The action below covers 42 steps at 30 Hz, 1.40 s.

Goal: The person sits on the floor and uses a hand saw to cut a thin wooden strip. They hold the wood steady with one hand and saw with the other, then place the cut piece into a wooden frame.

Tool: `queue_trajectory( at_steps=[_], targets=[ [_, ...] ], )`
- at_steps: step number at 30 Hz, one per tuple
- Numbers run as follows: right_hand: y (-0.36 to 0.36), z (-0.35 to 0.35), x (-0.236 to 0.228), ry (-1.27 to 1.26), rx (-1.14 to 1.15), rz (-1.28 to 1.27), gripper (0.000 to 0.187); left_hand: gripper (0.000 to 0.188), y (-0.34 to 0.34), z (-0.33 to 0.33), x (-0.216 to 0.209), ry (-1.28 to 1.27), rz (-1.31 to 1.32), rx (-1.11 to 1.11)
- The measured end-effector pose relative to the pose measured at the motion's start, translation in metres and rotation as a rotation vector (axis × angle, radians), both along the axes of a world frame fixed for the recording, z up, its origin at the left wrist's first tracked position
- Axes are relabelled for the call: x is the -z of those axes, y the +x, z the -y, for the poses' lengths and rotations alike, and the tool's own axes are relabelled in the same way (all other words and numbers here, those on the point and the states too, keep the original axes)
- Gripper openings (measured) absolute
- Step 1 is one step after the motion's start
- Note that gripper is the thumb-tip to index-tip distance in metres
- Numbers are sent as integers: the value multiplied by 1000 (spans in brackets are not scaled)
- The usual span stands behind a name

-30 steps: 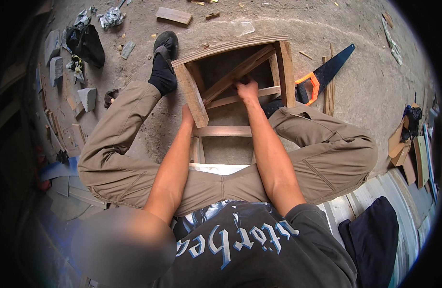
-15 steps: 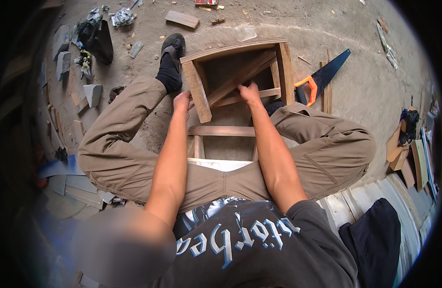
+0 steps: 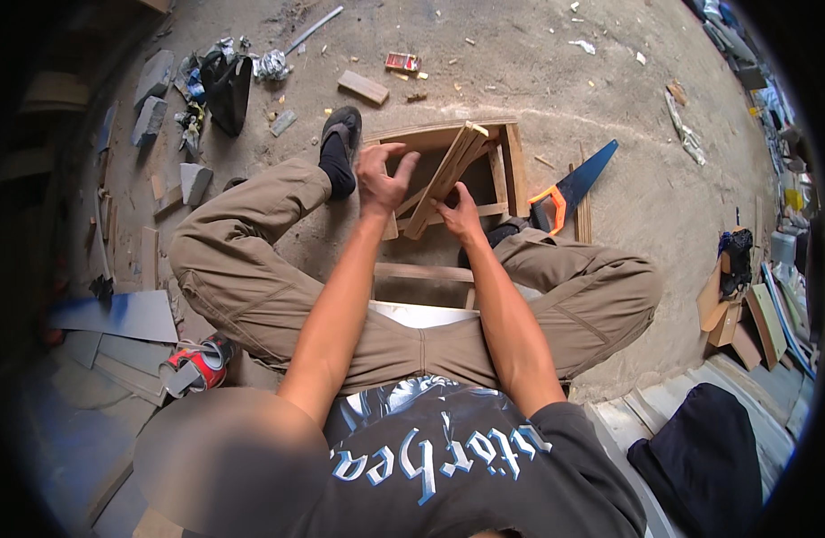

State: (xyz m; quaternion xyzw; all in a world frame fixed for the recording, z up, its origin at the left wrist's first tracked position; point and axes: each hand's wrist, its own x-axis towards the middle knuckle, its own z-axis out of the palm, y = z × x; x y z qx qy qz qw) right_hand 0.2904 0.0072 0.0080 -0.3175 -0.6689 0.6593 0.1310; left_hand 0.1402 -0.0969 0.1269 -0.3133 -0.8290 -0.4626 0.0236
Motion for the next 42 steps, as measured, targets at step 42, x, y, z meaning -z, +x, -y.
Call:
queue_trajectory(
  at_steps=[42],
  targets=[
    [-37,2,-174,-183,-33,-411,28,34,-18,-2,-68,637,894,130]
  ],
)
